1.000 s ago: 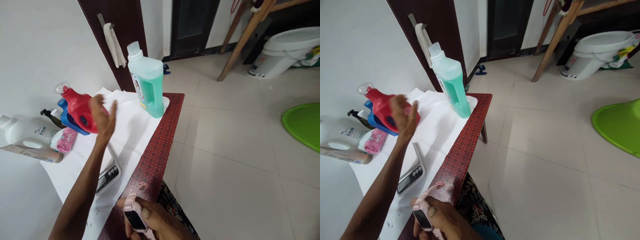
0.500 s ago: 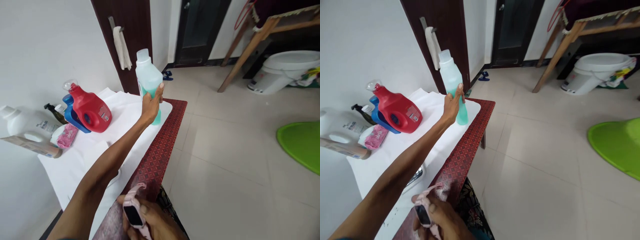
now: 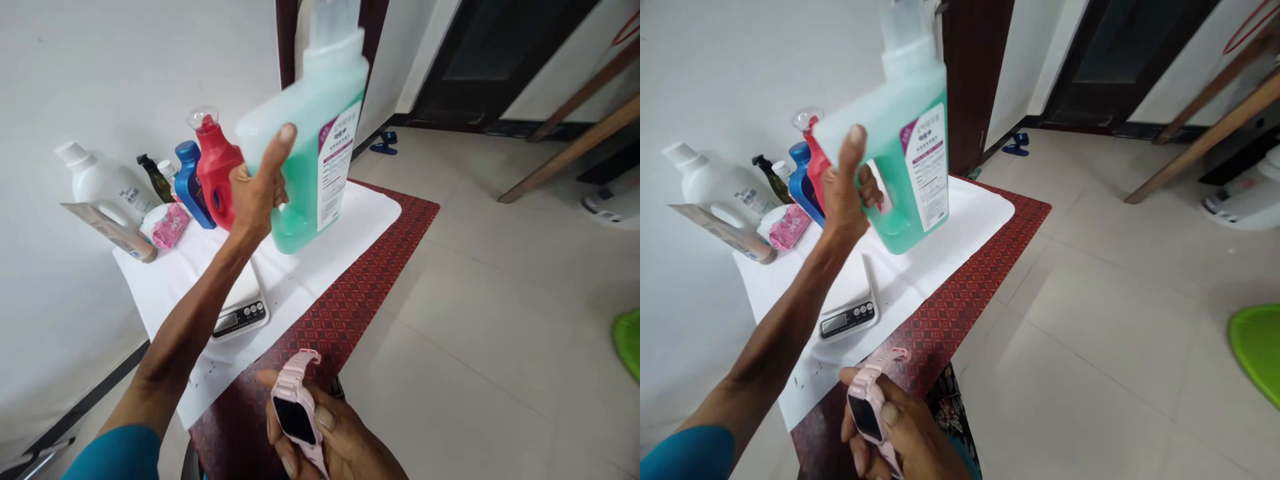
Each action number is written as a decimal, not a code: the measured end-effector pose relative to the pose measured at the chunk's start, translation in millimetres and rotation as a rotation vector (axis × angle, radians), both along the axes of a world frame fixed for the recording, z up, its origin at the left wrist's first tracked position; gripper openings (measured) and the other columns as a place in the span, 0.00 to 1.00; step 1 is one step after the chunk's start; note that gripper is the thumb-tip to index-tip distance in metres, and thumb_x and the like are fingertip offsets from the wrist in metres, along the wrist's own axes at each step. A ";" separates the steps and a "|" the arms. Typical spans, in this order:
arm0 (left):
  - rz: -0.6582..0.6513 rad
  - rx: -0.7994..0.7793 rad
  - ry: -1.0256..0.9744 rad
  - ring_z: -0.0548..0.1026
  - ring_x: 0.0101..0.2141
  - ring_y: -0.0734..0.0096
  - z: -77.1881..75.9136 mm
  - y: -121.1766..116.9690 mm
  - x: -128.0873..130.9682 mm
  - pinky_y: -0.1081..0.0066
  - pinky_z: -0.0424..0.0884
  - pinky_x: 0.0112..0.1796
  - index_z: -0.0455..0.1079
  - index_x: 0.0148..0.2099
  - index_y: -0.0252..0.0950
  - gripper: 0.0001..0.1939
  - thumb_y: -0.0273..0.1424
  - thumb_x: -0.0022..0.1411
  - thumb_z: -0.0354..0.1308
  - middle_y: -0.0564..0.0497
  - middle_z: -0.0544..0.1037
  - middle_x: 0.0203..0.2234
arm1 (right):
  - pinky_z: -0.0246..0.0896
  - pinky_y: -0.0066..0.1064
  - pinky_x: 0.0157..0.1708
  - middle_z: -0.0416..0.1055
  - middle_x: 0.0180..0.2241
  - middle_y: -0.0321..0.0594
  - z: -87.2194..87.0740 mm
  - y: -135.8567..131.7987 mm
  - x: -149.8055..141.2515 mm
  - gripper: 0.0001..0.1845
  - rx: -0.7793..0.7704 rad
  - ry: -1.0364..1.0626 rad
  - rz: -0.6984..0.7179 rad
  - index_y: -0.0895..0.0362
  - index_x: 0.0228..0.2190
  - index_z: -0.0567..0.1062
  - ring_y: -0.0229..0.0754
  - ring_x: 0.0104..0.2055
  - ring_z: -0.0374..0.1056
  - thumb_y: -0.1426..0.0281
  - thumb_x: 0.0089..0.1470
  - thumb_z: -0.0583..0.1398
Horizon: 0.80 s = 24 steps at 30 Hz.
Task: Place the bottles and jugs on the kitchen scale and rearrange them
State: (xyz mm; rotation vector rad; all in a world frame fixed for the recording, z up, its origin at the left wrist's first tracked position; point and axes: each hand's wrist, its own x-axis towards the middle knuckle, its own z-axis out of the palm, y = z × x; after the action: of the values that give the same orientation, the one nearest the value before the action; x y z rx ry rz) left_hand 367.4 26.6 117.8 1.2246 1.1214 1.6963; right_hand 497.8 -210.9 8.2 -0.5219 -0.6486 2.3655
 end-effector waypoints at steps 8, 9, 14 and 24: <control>0.227 -0.050 -0.045 0.51 0.18 0.77 4.4 -105.0 -94.9 0.68 0.53 0.19 0.53 0.26 0.42 0.38 0.59 0.51 0.77 0.58 0.49 0.20 | 0.49 0.28 0.27 0.75 0.38 0.42 -3.0 -21.2 -13.6 0.40 -0.024 0.065 0.059 0.58 0.58 0.81 0.32 0.27 0.58 0.39 0.61 0.65; 0.268 -0.062 -0.039 0.51 0.18 0.77 0.1 -114.4 -104.0 0.68 0.54 0.18 0.53 0.26 0.43 0.38 0.59 0.50 0.77 0.58 0.49 0.19 | 0.49 0.28 0.27 0.76 0.37 0.43 -1.3 -21.9 -16.0 0.40 -0.029 0.068 0.062 0.59 0.58 0.82 0.32 0.27 0.59 0.39 0.61 0.66; 0.342 -0.093 -0.009 0.51 0.18 0.76 -17.0 -139.9 -133.2 0.69 0.55 0.19 0.51 0.26 0.42 0.38 0.59 0.53 0.75 0.58 0.48 0.19 | 0.48 0.28 0.27 0.74 0.35 0.42 21.8 -21.9 -30.0 0.35 -0.116 0.081 0.060 0.59 0.57 0.82 0.35 0.29 0.61 0.45 0.63 0.66; 0.146 -0.010 0.107 0.50 0.21 0.79 -22.4 -139.0 -145.3 0.73 0.52 0.22 0.50 0.31 0.41 0.40 0.66 0.58 0.70 0.58 0.46 0.23 | 0.47 0.29 0.29 0.70 0.38 0.41 63.5 -12.9 -58.0 0.28 -0.134 0.164 0.135 0.58 0.53 0.79 0.36 0.33 0.60 0.48 0.66 0.64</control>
State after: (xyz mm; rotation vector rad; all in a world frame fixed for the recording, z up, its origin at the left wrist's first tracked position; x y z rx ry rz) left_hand 222.1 -112.4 95.4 1.2663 1.3096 1.7479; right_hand 439.8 -223.8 71.7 -0.3451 -0.4670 2.5596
